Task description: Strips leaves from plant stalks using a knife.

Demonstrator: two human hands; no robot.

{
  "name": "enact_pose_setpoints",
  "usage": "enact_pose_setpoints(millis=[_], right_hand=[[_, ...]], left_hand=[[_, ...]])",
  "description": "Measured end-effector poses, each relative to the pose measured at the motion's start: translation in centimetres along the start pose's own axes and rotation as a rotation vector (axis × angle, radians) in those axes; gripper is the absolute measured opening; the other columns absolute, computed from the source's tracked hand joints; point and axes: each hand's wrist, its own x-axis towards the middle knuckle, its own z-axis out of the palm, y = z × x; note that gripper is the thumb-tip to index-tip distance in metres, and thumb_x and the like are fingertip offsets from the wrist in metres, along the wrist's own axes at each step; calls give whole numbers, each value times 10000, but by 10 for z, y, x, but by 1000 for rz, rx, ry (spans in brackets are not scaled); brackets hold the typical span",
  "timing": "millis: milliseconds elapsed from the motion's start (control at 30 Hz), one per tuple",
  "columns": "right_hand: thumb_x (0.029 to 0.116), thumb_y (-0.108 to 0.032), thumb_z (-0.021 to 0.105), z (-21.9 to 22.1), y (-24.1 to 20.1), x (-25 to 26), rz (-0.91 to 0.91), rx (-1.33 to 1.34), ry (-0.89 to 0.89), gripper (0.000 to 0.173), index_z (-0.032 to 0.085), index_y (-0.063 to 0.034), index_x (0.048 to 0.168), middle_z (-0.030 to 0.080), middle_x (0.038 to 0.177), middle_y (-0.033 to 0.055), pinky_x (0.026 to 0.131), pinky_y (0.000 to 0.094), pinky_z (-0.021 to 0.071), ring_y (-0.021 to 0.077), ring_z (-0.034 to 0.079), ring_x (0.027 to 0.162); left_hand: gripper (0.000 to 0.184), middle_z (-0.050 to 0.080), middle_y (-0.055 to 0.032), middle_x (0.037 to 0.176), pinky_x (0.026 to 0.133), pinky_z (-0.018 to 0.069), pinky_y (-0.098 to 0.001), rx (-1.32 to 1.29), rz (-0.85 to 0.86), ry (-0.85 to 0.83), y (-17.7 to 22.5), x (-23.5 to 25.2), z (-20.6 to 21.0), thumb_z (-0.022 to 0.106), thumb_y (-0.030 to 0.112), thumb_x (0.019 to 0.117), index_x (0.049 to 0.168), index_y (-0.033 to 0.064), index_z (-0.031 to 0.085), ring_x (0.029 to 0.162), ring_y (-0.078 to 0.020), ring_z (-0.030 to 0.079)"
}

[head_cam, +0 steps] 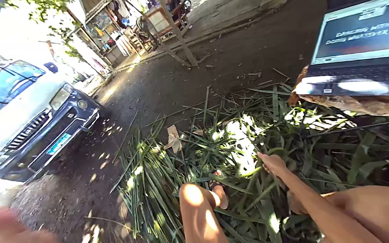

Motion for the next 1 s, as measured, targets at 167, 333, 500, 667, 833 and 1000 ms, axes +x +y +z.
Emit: enact_pose_setpoints(millis=[167,333,500,667,833,1000], right_hand=[[1126,-416,284,-8,-86,-130,-265,568,-482,475,598,-86,1261,492,591,-44,395,194,382,44,433,426],[1050,-565,319,-18,-72,-194,-687,502,-866,702,300,-106,1580,703,821,-19,376,162,398,10,444,401],[998,-260,630,-16,-62,-193,-630,503,-869,664,302,-175,1569,730,1155,18,381,144,378,-14,402,403],[1061,-133,484,-17,-65,-178,-675,370,-667,340,586,-33,1369,711,1263,19,365,167,384,-14,411,403],[1054,-75,479,-19,-76,-177,-744,339,-482,290,632,-24,1295,739,1158,26,380,185,411,1,444,414],[1059,-55,468,-25,-81,-172,-702,431,-422,295,623,-53,1309,760,1041,27,365,181,399,9,432,385]], left_hand=[[89,746,1,1007,889,621,-367,-210,-262,-200,8,-186,98,618,7,971,1059,8,632,973,-144,731],[104,760,-55,973,857,636,-371,-528,-592,-287,46,-315,181,632,-79,931,987,-23,698,918,-170,748],[109,766,-82,980,858,621,-353,-758,-790,-490,90,-362,202,671,-34,935,1011,1,740,894,-163,738],[141,740,-137,1099,915,616,-376,-650,-794,-667,93,-348,179,636,-34,959,1085,-73,686,987,-209,737],[177,757,-93,1102,884,630,-374,-638,-825,-519,88,-319,102,540,15,1021,1114,6,690,977,-205,750],[157,783,-77,1003,802,647,-322,-576,-920,-437,85,-302,30,619,101,1008,1078,86,758,882,-173,768]])
